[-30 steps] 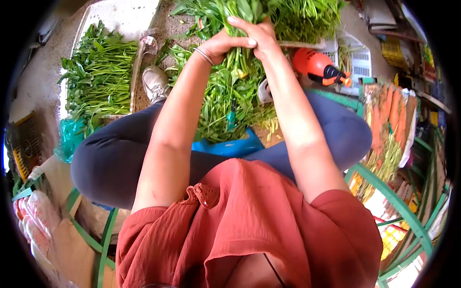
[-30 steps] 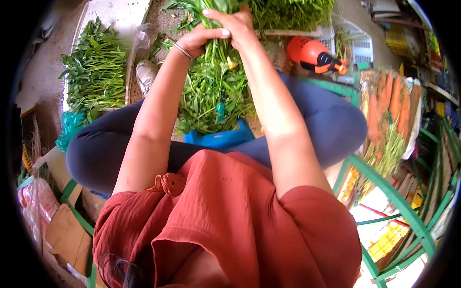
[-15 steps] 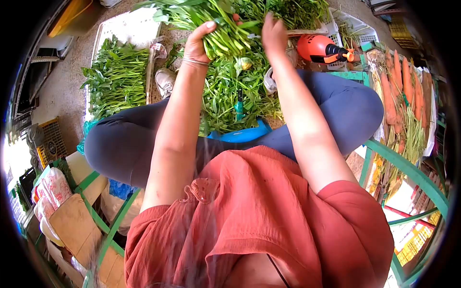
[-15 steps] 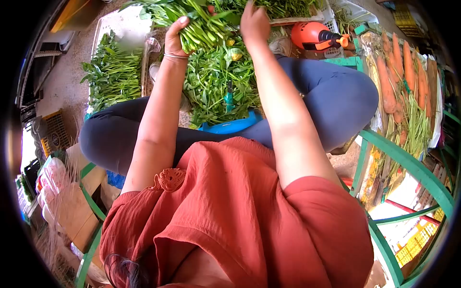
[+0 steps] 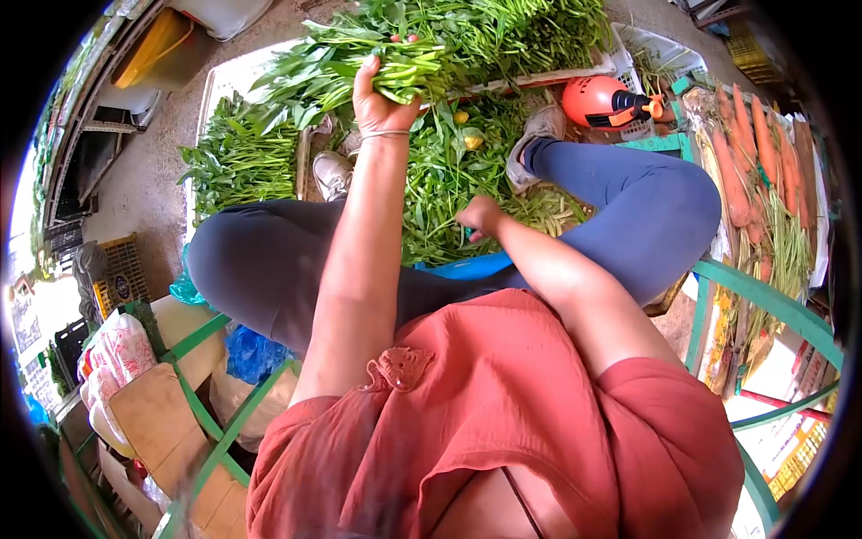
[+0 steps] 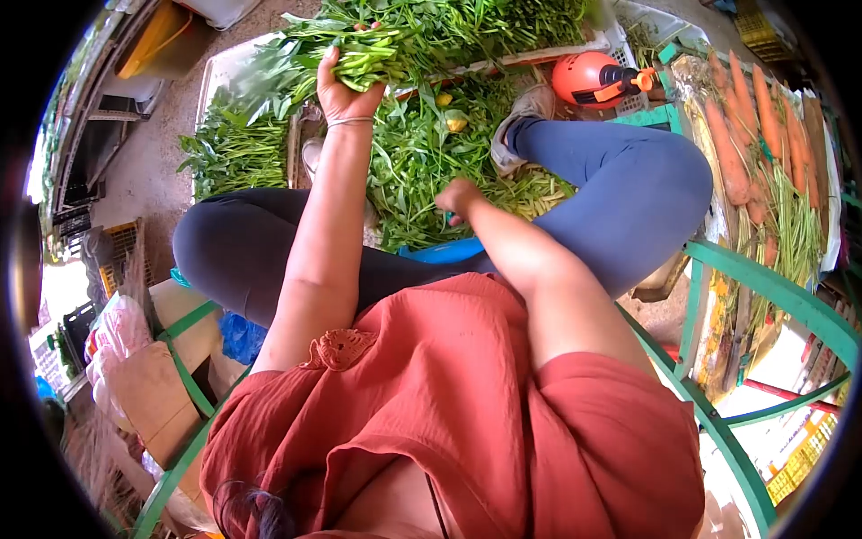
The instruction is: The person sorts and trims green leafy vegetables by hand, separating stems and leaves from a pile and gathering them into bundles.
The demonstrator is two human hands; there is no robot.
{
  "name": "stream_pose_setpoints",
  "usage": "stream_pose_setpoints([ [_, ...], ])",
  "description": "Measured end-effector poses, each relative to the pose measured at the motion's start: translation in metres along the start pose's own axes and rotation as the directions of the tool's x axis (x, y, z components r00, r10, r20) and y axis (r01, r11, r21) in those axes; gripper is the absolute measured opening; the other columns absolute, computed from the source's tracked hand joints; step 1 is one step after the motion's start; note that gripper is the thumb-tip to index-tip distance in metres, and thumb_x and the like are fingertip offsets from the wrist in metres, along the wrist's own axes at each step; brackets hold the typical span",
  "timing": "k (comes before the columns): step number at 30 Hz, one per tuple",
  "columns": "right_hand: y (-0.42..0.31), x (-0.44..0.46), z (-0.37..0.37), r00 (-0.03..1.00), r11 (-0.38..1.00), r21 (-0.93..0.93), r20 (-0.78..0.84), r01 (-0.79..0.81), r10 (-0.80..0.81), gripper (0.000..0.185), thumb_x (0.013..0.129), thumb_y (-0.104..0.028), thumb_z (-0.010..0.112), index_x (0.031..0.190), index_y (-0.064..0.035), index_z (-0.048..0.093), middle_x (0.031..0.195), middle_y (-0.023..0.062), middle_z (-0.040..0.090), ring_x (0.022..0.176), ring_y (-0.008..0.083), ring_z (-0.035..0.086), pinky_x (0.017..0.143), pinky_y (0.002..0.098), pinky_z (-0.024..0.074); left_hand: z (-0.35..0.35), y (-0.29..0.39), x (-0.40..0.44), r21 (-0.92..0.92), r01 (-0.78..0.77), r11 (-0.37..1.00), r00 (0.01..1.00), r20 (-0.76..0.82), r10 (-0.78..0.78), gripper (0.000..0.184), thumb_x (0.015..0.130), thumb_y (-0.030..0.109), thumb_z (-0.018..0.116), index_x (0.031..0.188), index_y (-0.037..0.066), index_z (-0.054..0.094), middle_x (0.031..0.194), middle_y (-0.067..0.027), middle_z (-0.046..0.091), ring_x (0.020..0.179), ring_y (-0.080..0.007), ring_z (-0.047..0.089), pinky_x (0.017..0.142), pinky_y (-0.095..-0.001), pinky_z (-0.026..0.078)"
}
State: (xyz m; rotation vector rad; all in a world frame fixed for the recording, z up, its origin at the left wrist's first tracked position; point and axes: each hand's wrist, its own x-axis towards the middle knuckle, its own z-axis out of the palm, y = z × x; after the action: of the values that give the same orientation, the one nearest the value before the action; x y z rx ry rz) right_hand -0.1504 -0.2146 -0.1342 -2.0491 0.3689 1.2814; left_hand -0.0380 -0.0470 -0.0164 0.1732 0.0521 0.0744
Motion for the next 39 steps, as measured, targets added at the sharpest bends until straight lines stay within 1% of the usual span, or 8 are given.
stream_pose_setpoints([
  [6,-0.045,-0.043,0.003,0.948,0.875,0.386,-0.237,0.292,-0.212,0.028,0.075,-0.022,0.057,0.083,0.0046,0.052,0.059,0.0113,0.057,0.047,0.0201,0.06,0.04,0.028,0.0442,-0.02,-0.018,-0.001,0.011,0.057,0.998,0.971,-0.232,-0.053,0.03,0.071,0.016,0.06,0.097,0.002,0.055,0.097,-0.0092,0.058,0.097,-0.0283,0.052,0.092,-0.0453,0.037],
  [10,-0.05,-0.037,0.009,0.419,0.755,-0.274,-0.695,0.596,-0.584,0.02,0.074,-0.019,0.056,0.077,0.0008,0.052,0.058,0.0175,0.057,0.05,0.0322,0.058,0.049,0.0384,0.0461,-0.04,-0.027,-0.001,0.089,0.043,0.995,0.932,-0.361,-0.008,0.025,0.071,0.016,0.063,0.093,0.006,0.055,0.095,-0.0086,0.058,0.09,-0.0283,0.054,0.087,-0.0468,0.04],
  [18,-0.071,-0.037,-0.006,0.483,0.705,-0.598,-0.521,0.381,-0.704,0.022,0.08,-0.016,0.043,0.091,0.0034,0.04,0.057,0.0195,0.057,0.049,0.0349,0.056,0.045,0.0439,0.044,-0.058,-0.033,-0.008,0.192,0.024,0.981,0.882,-0.466,0.069,0.031,0.072,0.017,0.065,0.098,0.007,0.053,0.097,-0.0085,0.057,0.09,-0.0272,0.054,0.086,-0.0448,0.041],
  [29,-0.083,-0.027,-0.002,0.567,0.744,-0.59,-0.512,0.315,-0.646,0.022,0.081,-0.011,0.038,0.096,0.0052,0.04,0.06,0.0196,0.059,0.055,0.0341,0.059,0.052,0.0419,0.0474,-0.058,-0.038,-0.018,0.205,0.102,0.973,0.908,-0.419,-0.007,0.027,0.072,0.019,0.063,0.094,0.006,0.054,0.093,-0.0102,0.059,0.086,-0.0291,0.055,0.082,-0.0464,0.043],
  [32,-0.073,-0.012,0.004,0.754,0.922,-0.305,-0.539,0.24,-0.374,0.028,0.081,-0.008,0.037,0.102,0.0108,0.042,0.068,0.0229,0.06,0.069,0.0336,0.062,0.066,0.0394,0.0482,-0.066,-0.041,-0.019,0.142,0.062,0.988,0.891,-0.454,0.009,0.024,0.071,0.017,0.064,0.091,0.007,0.056,0.092,-0.0078,0.06,0.086,-0.0281,0.055,0.085,-0.0458,0.041],
  [33,-0.056,0.006,0.005,0.871,0.862,-0.408,-0.252,0.3,-0.422,0.027,0.08,-0.011,0.04,0.096,0.0101,0.044,0.066,0.0216,0.06,0.063,0.0342,0.06,0.064,0.0415,0.0477,-0.066,-0.04,-0.019,0.13,0.053,0.99,0.89,-0.457,0.012,0.023,0.07,0.017,0.063,0.091,0.007,0.056,0.092,-0.0078,0.06,0.086,-0.028,0.055,0.085,-0.0459,0.041],
  [35,-0.031,0.018,0.028,0.854,0.941,-0.189,-0.399,0.28,-0.334,0.027,0.079,-0.017,0.043,0.086,0.0083,0.047,0.063,0.02,0.059,0.056,0.0346,0.058,0.061,0.0437,0.0469,-0.064,-0.036,-0.02,0.089,0.042,0.995,0.879,-0.476,0.006,0.022,0.07,0.015,0.063,0.09,0.007,0.057,0.092,-0.0078,0.06,0.086,-0.0281,0.055,0.085,-0.046,0.041],
  [39,-0.073,-0.042,0.006,0.626,0.813,-0.45,-0.527,0.369,-0.575,0.028,0.081,-0.021,0.044,0.09,0.0056,0.043,0.062,0.0194,0.058,0.055,0.0335,0.058,0.053,0.0417,0.0468,-0.065,-0.028,-0.024,0.079,0.036,0.996,0.912,-0.409,-0.001,0.025,0.07,0.014,0.062,0.092,0.004,0.055,0.092,-0.0113,0.059,0.087,-0.0282,0.056,0.084,-0.045,0.042],
])
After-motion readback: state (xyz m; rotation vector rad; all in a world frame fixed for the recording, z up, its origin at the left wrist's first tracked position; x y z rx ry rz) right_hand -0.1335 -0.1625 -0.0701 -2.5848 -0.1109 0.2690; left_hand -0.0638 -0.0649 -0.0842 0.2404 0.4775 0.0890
